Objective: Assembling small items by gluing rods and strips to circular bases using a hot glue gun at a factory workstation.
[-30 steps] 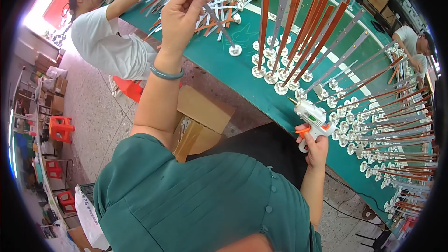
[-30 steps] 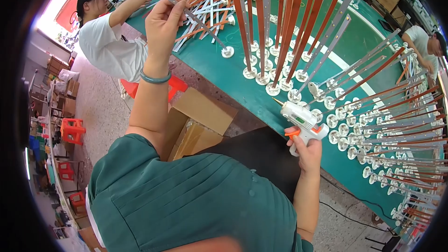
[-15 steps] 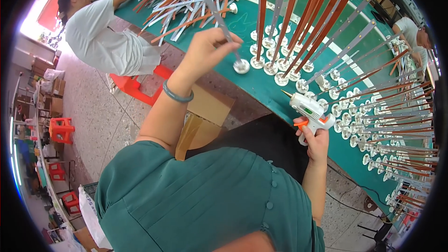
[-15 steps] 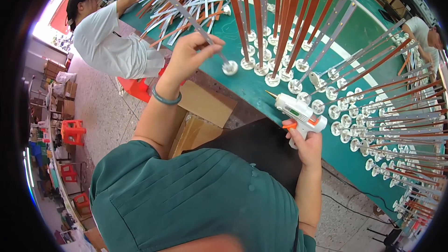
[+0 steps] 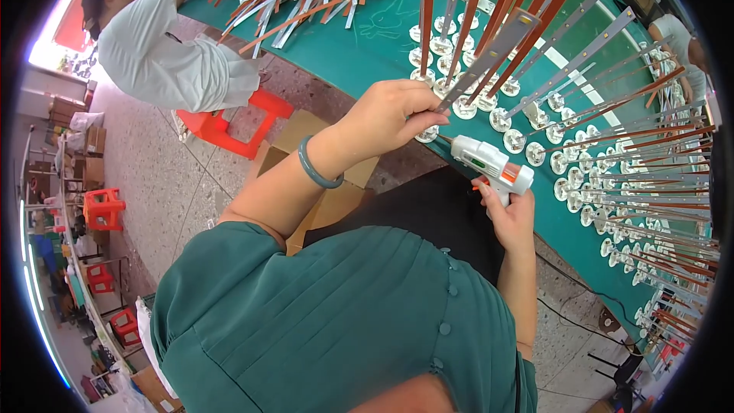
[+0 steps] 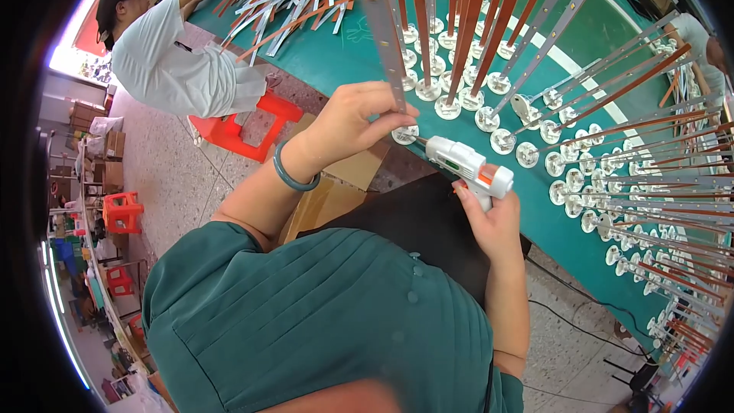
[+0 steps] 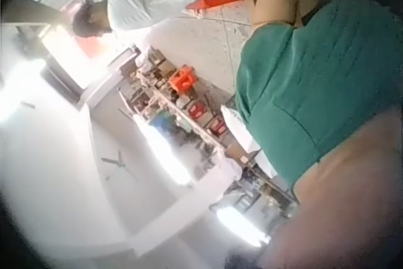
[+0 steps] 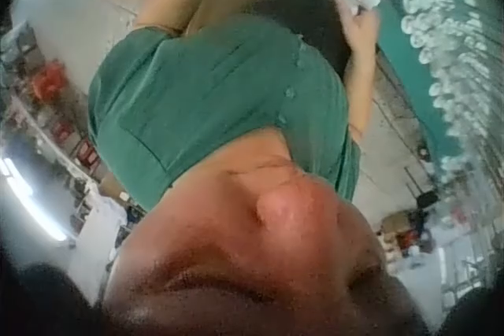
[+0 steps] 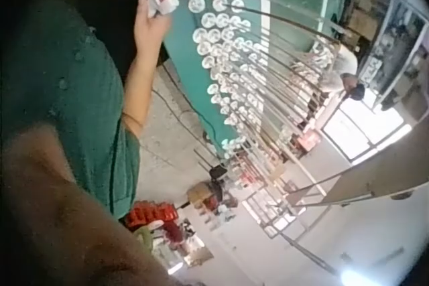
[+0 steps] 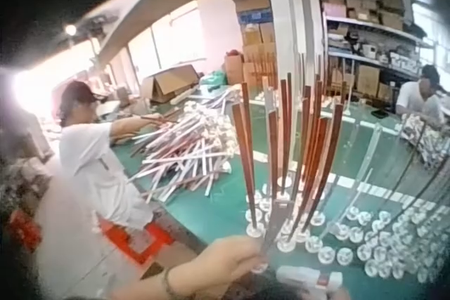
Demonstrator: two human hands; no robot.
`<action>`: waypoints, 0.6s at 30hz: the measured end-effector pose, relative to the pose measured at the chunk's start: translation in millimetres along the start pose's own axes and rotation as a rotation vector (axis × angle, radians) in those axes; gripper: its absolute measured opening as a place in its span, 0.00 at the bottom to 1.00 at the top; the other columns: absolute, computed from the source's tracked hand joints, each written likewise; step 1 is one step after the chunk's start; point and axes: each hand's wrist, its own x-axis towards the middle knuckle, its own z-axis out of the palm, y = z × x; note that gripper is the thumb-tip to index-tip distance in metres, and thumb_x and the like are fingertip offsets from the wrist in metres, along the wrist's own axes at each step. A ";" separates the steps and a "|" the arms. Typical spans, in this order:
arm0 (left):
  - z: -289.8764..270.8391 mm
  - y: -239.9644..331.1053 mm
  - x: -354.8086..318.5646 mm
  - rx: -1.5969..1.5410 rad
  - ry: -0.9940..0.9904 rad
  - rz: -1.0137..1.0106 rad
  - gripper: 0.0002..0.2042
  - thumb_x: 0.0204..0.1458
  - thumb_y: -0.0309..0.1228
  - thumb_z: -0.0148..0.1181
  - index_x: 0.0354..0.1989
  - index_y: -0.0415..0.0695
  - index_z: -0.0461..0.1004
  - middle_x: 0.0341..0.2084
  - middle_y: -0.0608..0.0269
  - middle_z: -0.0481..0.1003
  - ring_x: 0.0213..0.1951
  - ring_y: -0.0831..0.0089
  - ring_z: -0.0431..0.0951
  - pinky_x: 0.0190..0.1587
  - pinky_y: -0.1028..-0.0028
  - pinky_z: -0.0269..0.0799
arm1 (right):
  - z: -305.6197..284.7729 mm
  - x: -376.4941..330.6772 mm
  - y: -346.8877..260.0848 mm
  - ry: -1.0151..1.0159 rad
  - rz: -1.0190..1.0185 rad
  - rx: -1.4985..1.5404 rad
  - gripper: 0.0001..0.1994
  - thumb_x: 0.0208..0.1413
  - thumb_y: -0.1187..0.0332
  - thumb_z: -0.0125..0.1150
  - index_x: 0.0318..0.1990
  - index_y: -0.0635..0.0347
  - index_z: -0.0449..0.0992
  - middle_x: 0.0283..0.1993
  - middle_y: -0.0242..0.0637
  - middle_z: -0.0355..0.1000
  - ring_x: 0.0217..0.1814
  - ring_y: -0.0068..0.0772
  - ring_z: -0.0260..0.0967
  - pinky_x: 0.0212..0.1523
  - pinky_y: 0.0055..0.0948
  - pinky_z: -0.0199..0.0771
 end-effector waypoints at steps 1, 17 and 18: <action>-0.7 -0.2 -0.9 -0.001 0.000 -0.002 0.04 0.49 0.26 0.66 0.32 0.40 0.80 0.29 0.58 0.79 0.32 0.61 0.79 0.35 0.69 0.74 | 2.1 1.0 -0.6 0.005 -0.025 -0.074 0.17 0.57 0.73 0.61 0.52 0.69 0.70 0.39 0.38 0.78 0.32 0.19 0.70 0.32 0.20 0.70; -1.1 -1.5 0.9 -0.008 -0.021 0.008 0.04 0.49 0.25 0.65 0.33 0.41 0.80 0.28 0.59 0.78 0.32 0.61 0.79 0.34 0.69 0.74 | 18.9 11.5 -6.5 0.055 -0.103 -0.238 0.16 0.56 0.73 0.62 0.50 0.70 0.70 0.37 0.39 0.78 0.36 0.24 0.74 0.37 0.24 0.73; -0.6 -2.0 0.5 -0.020 -0.024 0.006 0.04 0.49 0.25 0.65 0.32 0.41 0.80 0.28 0.59 0.78 0.32 0.61 0.79 0.34 0.69 0.74 | 19.1 11.5 -5.8 0.053 -0.101 -0.239 0.16 0.56 0.73 0.62 0.50 0.70 0.70 0.37 0.39 0.78 0.36 0.24 0.74 0.37 0.24 0.73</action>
